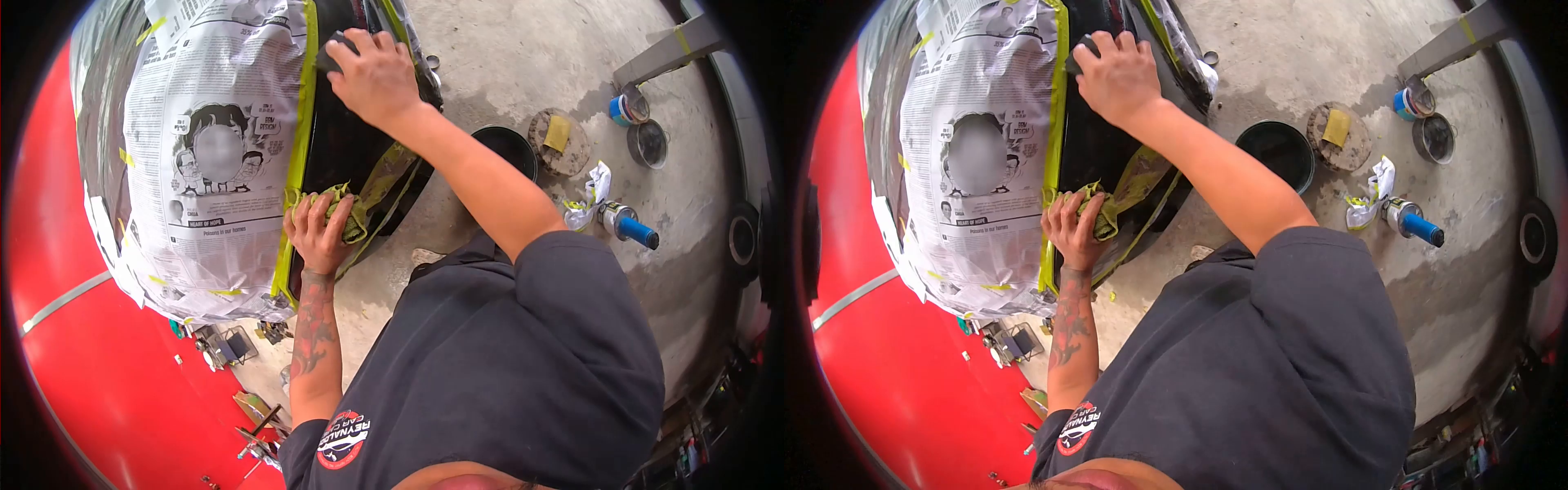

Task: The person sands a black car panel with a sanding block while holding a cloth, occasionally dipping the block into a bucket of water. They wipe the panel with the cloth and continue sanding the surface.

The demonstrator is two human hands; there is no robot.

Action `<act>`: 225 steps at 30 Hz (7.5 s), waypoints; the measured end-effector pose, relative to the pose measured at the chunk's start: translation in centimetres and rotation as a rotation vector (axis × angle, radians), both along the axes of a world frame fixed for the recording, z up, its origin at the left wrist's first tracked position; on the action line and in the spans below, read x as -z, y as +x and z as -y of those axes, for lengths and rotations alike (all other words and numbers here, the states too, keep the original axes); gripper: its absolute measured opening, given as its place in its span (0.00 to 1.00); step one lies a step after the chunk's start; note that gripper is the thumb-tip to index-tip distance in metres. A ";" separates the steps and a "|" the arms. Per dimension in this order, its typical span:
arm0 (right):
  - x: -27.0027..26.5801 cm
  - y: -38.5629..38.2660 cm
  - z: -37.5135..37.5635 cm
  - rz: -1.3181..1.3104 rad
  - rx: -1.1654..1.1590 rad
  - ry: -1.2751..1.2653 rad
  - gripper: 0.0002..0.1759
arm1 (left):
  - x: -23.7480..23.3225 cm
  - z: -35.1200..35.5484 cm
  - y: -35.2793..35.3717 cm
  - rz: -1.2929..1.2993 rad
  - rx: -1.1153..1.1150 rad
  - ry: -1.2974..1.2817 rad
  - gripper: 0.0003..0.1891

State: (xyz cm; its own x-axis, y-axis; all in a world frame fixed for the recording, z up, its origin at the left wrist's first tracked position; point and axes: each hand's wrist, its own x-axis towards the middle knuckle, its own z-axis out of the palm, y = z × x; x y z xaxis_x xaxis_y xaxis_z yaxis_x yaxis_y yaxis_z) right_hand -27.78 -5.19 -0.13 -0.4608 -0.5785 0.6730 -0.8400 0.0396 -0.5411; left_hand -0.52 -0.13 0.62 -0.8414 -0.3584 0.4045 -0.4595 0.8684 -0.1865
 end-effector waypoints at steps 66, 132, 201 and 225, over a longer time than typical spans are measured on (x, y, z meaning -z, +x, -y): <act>12.8 11.7 -8.7 1.028 0.259 -0.363 0.24 | -3.3 6.4 -11.3 0.238 0.373 0.017 0.29; 10.5 9.4 -9.1 1.121 0.188 -0.224 0.25 | -3.3 6.6 -9.6 0.196 0.425 0.034 0.25; 22.0 9.2 -7.9 1.100 0.235 -0.217 0.23 | -3.2 6.8 -9.3 0.237 0.396 0.004 0.24; 30.7 9.5 -7.6 1.194 0.348 0.047 0.22 | -3.1 6.9 -9.4 0.219 0.413 -0.013 0.23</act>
